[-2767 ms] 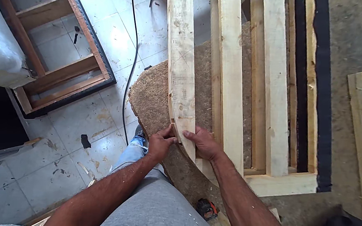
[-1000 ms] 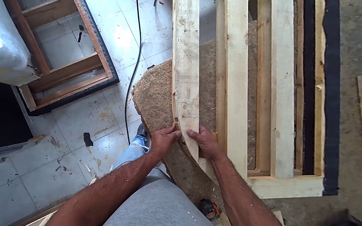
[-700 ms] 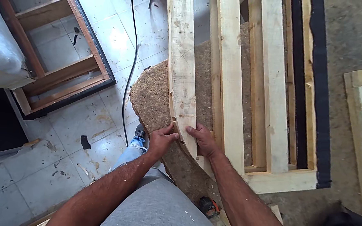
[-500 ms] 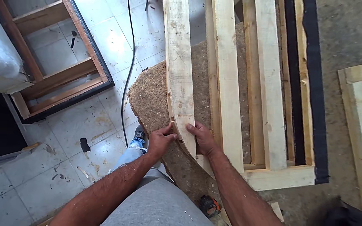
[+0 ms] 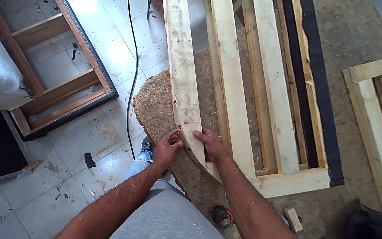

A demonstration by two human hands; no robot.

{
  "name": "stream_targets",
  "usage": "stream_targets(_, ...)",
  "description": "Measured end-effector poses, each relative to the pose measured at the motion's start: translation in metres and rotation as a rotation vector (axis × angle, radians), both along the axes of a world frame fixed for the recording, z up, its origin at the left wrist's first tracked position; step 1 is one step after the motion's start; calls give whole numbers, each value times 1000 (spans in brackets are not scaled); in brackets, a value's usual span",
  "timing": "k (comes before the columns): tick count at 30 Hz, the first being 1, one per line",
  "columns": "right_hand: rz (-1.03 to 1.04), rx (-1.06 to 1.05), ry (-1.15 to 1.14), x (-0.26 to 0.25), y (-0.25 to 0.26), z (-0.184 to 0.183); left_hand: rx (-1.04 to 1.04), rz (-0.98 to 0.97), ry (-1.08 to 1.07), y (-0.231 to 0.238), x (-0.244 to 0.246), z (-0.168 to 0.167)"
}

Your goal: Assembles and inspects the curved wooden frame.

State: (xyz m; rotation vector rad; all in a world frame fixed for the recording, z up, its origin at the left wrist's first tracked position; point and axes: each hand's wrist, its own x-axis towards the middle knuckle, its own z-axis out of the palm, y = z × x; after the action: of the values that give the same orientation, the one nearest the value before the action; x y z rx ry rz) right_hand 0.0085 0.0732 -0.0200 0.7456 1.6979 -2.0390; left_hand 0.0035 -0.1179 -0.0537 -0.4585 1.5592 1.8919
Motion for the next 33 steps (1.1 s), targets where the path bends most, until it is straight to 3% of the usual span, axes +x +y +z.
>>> stream_targets(4, -15, 23, 35, 1, -2, -2, 61, -1, 48, -2, 3, -1)
stream_targets(11, 63, -59, -20, 5, 2, 3, -114, -152, 355, -10, -16, -7)
stream_targets(22, 187, -9, -34, 1, 2, 3, -49, -77, 433, -15, -17, -18)
stream_targets(33, 136, 43, -23, 4, -5, 7, -204, -392, 436, -33, -37, -16)
